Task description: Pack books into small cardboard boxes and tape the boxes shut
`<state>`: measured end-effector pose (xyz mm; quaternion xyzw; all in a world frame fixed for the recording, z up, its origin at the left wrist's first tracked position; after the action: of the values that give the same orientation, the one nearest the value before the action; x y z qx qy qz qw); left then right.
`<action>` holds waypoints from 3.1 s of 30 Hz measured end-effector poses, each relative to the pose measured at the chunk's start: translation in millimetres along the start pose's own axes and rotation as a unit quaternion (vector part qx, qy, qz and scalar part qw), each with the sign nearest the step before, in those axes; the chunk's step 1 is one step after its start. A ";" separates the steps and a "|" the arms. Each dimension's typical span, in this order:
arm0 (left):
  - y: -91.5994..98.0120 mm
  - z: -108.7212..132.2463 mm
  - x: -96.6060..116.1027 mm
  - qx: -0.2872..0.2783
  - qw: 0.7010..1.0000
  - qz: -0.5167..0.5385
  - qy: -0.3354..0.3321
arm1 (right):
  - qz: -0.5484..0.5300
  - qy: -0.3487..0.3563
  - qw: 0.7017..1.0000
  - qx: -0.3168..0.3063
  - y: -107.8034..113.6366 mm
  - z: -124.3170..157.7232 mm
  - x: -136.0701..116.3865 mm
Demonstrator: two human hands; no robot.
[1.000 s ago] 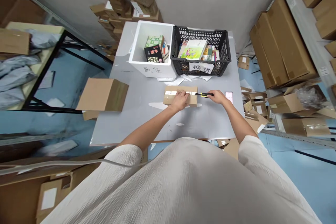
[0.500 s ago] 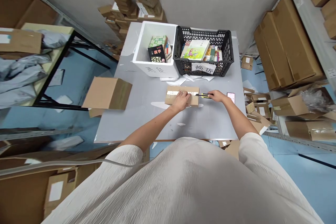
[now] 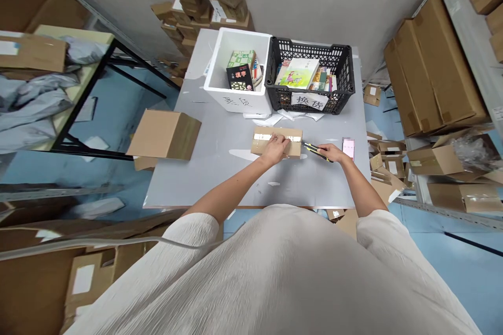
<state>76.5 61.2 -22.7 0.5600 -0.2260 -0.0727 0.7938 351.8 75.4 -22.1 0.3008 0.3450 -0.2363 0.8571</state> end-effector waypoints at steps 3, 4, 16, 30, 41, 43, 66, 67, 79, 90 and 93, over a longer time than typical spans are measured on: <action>2.1 -1.0 0.4 0.008 1.000 -0.004 -0.001 | -0.007 0.006 1.000 -0.004 -12.1 8.8 2.3; 2.6 -1.0 0.0 0.008 1.000 -0.005 -0.001 | -0.014 0.004 1.000 0.007 -14.0 11.2 2.9; 20.9 -5.1 -4.3 0.046 0.996 0.050 0.056 | -0.039 -0.003 0.986 0.162 -5.0 25.8 -11.7; 16.6 -26.1 -1.1 0.038 0.993 0.089 0.071 | 0.280 0.079 0.934 0.209 -17.0 21.4 -29.4; 3.7 -19.4 4.7 0.100 0.991 0.059 0.064 | 0.246 0.107 0.929 0.256 -31.0 9.8 -8.7; -0.2 -19.3 3.8 0.108 0.990 0.061 0.069 | 0.228 0.112 0.929 0.269 -34.2 10.8 -5.5; -2.6 -16.2 1.4 0.110 0.990 0.056 0.073 | 0.216 0.160 0.924 0.270 -16.0 13.8 11.5; -2.2 -16.2 1.7 0.109 0.990 0.056 0.074 | 0.217 0.159 0.924 0.273 -15.4 14.3 12.3; -4.5 -12.9 3.1 0.110 0.988 0.073 0.082 | 0.211 0.128 0.926 0.284 -7.8 2.8 4.4; 2.7 -6.1 6.4 0.110 0.988 0.086 0.062 | 0.188 0.091 0.922 0.325 6.0 18.3 9.0; 2.0 8.0 1.3 0.107 0.989 0.091 0.046 | 0.170 0.097 0.930 0.310 -2.6 8.3 -2.4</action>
<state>73.9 54.7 -18.3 0.6213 -0.2456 0.0503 0.7424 352.4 68.4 -16.5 0.6274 0.2798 -0.1516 0.7107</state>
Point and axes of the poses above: each hand's wrist, its own z-axis away from the middle knuckle, its own y-axis out of the back of the hand, x = y × z, the point moved 6 cm from there along -z, towards the middle knuckle, and after that the axes turned 2 degrees about -x, right-handed, at the moved point
